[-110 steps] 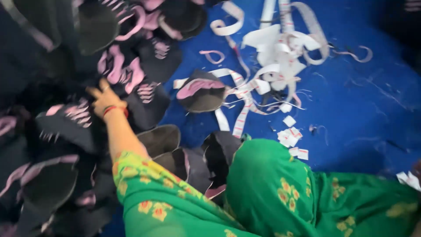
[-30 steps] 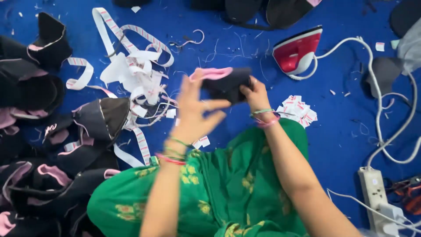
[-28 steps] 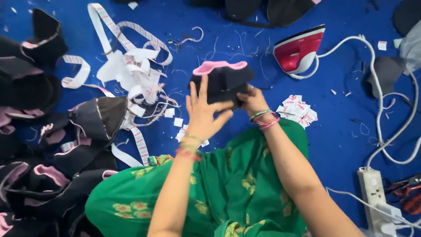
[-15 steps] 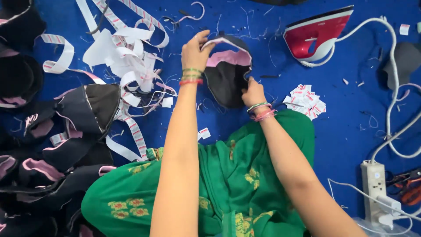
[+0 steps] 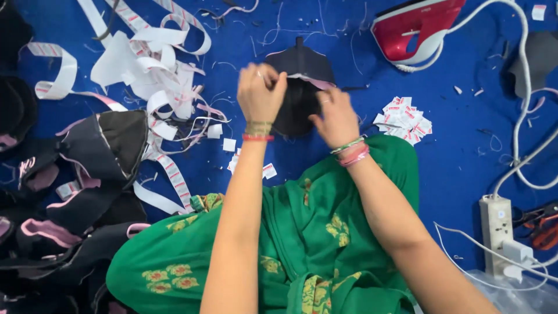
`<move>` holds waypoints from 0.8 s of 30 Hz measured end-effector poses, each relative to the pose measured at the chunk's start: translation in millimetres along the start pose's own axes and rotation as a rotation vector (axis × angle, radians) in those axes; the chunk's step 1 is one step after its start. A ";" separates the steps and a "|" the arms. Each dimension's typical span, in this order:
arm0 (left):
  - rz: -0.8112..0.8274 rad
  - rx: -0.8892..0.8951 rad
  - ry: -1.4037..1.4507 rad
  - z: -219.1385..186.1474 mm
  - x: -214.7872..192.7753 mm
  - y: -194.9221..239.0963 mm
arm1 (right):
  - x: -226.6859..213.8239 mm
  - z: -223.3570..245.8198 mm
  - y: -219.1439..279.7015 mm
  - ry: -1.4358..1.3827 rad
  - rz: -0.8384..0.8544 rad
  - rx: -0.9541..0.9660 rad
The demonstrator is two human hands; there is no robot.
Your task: Applying heat-seal labels to shoe upper components using an electric iron.
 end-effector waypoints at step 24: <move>0.505 0.013 -0.376 64.5 112.3 7.5 | -48.5 -160.6 -4.4 -0.455 0.193 0.054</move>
Point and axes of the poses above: each hand's wrist, its own y-axis away from the middle knuckle, its own x-axis out of the palm, z = x × y, the point moved 3 cm from there along -y, towards the middle knuckle, and after that the axes turned 3 degrees about y, right-handed, at the moved point
